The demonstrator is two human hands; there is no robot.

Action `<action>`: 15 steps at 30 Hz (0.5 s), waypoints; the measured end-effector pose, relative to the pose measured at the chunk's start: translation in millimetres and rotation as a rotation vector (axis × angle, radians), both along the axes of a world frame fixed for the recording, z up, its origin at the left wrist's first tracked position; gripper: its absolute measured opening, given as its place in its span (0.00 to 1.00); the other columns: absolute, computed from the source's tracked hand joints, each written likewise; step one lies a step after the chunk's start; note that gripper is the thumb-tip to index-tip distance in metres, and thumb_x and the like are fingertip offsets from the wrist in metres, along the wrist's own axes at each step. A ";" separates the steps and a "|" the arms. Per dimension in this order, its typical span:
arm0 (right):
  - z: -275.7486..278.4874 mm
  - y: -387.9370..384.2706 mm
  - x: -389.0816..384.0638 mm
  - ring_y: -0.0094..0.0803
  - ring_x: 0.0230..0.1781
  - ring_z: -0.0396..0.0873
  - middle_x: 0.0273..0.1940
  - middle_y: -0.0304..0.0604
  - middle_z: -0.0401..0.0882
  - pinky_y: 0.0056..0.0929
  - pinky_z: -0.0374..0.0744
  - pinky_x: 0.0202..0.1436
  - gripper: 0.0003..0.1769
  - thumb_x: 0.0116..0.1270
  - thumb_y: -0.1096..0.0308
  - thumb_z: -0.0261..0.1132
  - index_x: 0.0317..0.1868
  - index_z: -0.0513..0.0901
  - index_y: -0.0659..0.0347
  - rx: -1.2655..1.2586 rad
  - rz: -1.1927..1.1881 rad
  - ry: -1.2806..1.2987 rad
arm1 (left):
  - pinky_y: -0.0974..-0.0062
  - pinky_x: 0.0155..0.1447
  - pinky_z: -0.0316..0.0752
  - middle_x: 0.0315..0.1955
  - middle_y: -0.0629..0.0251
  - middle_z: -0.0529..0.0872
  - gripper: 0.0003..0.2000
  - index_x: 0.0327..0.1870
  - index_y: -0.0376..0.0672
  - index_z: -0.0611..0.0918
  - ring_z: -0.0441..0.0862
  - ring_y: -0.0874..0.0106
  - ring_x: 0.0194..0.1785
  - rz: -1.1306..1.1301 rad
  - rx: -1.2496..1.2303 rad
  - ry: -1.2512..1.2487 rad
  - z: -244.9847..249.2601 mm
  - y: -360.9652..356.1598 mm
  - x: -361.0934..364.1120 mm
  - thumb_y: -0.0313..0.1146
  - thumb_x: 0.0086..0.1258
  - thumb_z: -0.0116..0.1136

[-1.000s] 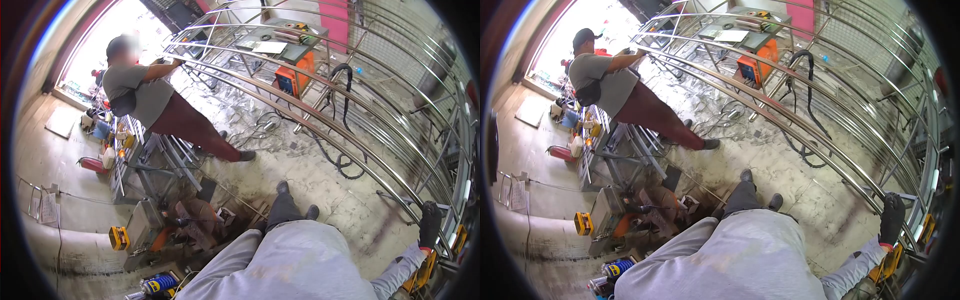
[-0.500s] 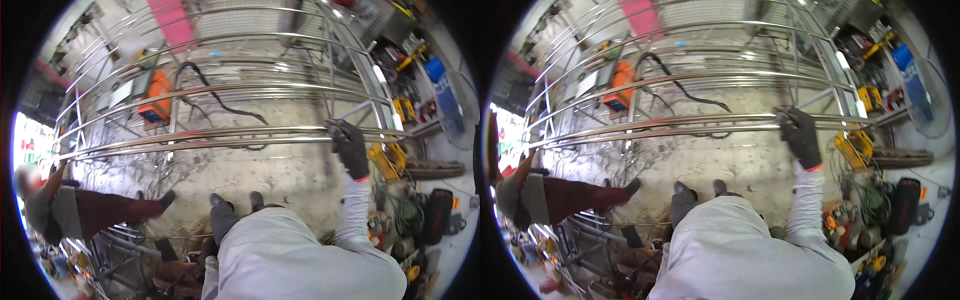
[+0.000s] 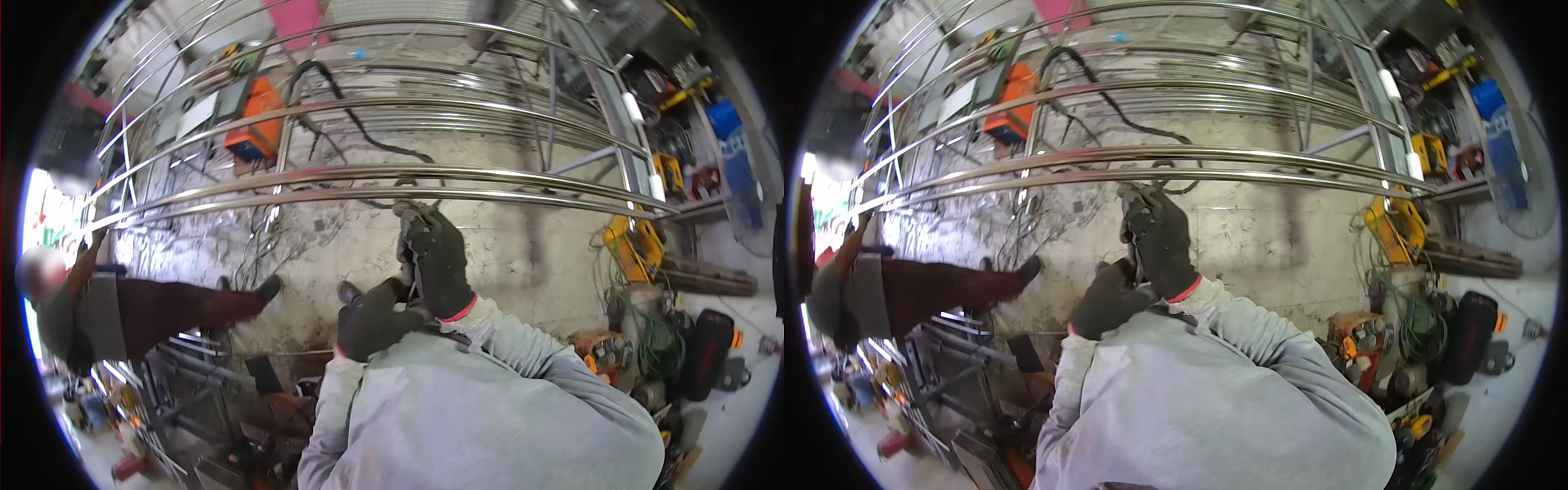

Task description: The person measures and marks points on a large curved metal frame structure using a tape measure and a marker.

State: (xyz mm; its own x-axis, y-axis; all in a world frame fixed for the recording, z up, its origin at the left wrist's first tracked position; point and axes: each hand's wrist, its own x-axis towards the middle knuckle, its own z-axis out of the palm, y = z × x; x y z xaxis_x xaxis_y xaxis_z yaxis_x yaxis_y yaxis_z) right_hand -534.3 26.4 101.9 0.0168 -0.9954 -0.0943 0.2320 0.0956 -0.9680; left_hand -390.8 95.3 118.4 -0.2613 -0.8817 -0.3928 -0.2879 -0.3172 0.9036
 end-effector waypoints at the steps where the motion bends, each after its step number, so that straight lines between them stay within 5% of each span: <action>1: -19.2 -3.5 2.4 0.18 0.20 0.70 0.26 0.33 0.76 0.24 0.70 0.23 0.20 0.81 0.57 0.59 0.61 0.83 0.64 -0.242 -0.017 0.192 | 0.76 0.39 0.82 0.41 0.61 0.90 0.20 0.57 0.35 0.84 0.87 0.79 0.35 -0.050 0.124 -0.134 5.8 -2.1 -2.8 0.37 0.68 0.69; 2: -1.9 -5.6 2.0 0.18 0.21 0.69 0.27 0.32 0.76 0.23 0.70 0.25 0.21 0.82 0.58 0.59 0.61 0.83 0.66 -0.268 -0.002 0.334 | 0.76 0.39 0.82 0.41 0.61 0.90 0.20 0.57 0.35 0.84 0.87 0.79 0.35 -0.004 0.133 -0.151 1.9 -0.5 -2.0 0.37 0.68 0.69; 4: 20.9 1.8 5.5 0.18 0.21 0.70 0.28 0.34 0.77 0.22 0.70 0.24 0.24 0.82 0.54 0.58 0.62 0.81 0.67 -0.041 0.123 0.132 | 0.75 0.29 0.78 0.35 0.64 0.90 0.20 0.54 0.38 0.84 0.83 0.79 0.25 0.099 0.066 -0.070 -12.9 4.8 3.8 0.41 0.67 0.71; 7: 18.7 7.1 1.5 0.19 0.21 0.73 0.30 0.37 0.79 0.21 0.72 0.24 0.28 0.81 0.49 0.60 0.64 0.79 0.68 0.035 0.266 -0.010 | 0.79 0.32 0.75 0.30 0.70 0.89 0.20 0.53 0.42 0.87 0.83 0.82 0.25 0.044 0.134 -0.216 3.9 4.4 2.8 0.50 0.76 0.64; 9: 17.2 3.7 -6.7 0.27 0.26 0.81 0.37 0.44 0.84 0.24 0.79 0.31 0.34 0.80 0.44 0.61 0.64 0.77 0.70 0.007 0.303 -0.139 | 0.80 0.30 0.71 0.29 0.72 0.88 0.17 0.51 0.42 0.87 0.80 0.84 0.24 0.101 0.201 -0.072 0.3 6.5 4.2 0.47 0.77 0.63; 11: -3.1 -18.6 -33.0 0.32 0.38 0.85 0.40 0.44 0.86 0.33 0.83 0.45 0.29 0.83 0.48 0.57 0.63 0.79 0.69 -0.343 0.087 0.089 | 0.80 0.28 0.70 0.26 0.74 0.85 0.13 0.49 0.43 0.87 0.76 0.85 0.22 0.191 -0.040 0.037 -25.0 11.2 9.3 0.44 0.78 0.63; 13: 14.0 -46.3 -83.9 0.28 0.44 0.83 0.47 0.41 0.86 0.31 0.82 0.49 0.22 0.83 0.58 0.58 0.67 0.80 0.64 -0.484 -0.151 0.304 | 0.77 0.29 0.72 0.27 0.74 0.84 0.11 0.48 0.44 0.87 0.78 0.83 0.26 0.225 0.133 -0.089 -50.8 12.3 22.6 0.41 0.79 0.61; 15: 26.8 -77.4 -148.4 0.31 0.47 0.84 0.50 0.45 0.88 0.31 0.83 0.51 0.20 0.82 0.63 0.60 0.68 0.82 0.58 -0.545 -0.470 0.791 | 0.72 0.48 0.80 0.37 0.65 0.90 0.19 0.60 0.35 0.85 0.85 0.77 0.39 0.252 -0.438 -0.195 -137.2 25.4 43.9 0.42 0.82 0.56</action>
